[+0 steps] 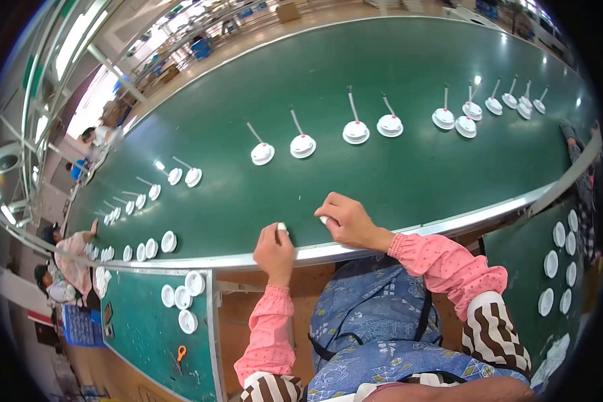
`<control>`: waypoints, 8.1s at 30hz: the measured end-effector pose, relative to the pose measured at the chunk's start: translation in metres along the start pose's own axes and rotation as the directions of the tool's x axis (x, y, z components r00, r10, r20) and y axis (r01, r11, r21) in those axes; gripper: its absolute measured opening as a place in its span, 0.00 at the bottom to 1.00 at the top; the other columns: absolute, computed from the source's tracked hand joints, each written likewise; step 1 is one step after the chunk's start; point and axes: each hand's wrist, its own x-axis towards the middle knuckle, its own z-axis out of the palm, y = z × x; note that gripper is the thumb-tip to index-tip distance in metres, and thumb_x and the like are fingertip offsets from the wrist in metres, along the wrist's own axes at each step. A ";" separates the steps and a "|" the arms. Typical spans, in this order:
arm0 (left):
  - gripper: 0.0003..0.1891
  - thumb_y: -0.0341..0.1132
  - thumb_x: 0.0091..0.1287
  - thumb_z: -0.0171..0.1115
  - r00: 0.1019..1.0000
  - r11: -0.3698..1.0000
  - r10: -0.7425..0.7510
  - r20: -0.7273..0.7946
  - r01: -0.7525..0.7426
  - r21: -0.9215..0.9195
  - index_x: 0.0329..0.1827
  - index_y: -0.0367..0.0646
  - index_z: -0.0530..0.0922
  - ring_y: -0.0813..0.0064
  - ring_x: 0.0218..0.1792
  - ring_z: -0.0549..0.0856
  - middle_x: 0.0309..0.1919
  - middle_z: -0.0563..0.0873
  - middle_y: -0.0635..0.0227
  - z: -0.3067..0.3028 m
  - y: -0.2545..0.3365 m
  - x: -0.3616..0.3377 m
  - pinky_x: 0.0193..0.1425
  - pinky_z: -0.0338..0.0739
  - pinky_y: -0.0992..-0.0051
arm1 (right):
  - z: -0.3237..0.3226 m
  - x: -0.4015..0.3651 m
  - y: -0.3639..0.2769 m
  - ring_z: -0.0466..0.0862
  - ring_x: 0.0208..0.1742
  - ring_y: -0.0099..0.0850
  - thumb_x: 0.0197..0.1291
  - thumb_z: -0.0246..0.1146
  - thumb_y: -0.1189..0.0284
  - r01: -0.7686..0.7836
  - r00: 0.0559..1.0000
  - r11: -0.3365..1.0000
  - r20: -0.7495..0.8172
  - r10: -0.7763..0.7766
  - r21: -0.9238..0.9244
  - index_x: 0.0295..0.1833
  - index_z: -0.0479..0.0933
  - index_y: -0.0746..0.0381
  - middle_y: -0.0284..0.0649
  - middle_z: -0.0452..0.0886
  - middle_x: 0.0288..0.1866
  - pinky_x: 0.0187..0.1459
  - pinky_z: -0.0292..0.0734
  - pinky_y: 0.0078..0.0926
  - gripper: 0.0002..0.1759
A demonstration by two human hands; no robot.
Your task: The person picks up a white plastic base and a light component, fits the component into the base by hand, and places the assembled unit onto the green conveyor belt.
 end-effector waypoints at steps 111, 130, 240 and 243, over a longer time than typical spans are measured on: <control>0.03 0.31 0.66 0.65 0.996 0.999 -0.033 -0.085 0.031 -0.030 0.39 0.43 0.83 0.56 0.32 0.85 0.31 0.84 0.62 -0.005 0.006 0.003 0.35 0.79 0.59 | 0.002 0.009 -0.007 0.79 0.31 0.37 0.56 0.62 0.87 -0.087 0.978 0.996 0.193 0.079 0.035 0.42 0.83 0.65 0.42 0.77 0.35 0.33 0.73 0.35 0.11; 0.05 0.35 0.69 0.67 0.986 0.977 -0.159 -0.048 0.150 -0.154 0.40 0.44 0.86 0.60 0.30 0.88 0.33 0.88 0.64 -0.007 0.001 0.004 0.35 0.80 0.65 | 0.000 0.008 -0.010 0.79 0.31 0.38 0.58 0.63 0.86 -0.090 0.980 0.996 0.180 0.088 0.005 0.42 0.83 0.65 0.43 0.77 0.36 0.34 0.74 0.34 0.09; 0.05 0.31 0.64 0.69 0.996 0.999 -0.007 -0.088 0.011 0.050 0.41 0.44 0.87 0.59 0.32 0.88 0.33 0.90 0.63 -0.006 0.006 0.001 0.38 0.81 0.63 | 0.033 0.033 0.002 0.82 0.34 0.45 0.56 0.63 0.83 -0.092 0.987 0.986 0.141 0.072 0.136 0.41 0.85 0.63 0.44 0.80 0.35 0.37 0.77 0.41 0.09; 0.05 0.31 0.64 0.69 0.996 0.999 -0.001 -0.094 0.006 0.050 0.41 0.44 0.87 0.59 0.33 0.88 0.33 0.90 0.63 -0.006 0.006 0.000 0.38 0.81 0.63 | 0.034 0.032 0.003 0.82 0.34 0.45 0.56 0.62 0.83 -0.097 0.987 0.986 0.142 0.078 0.134 0.41 0.85 0.63 0.44 0.80 0.35 0.37 0.77 0.41 0.09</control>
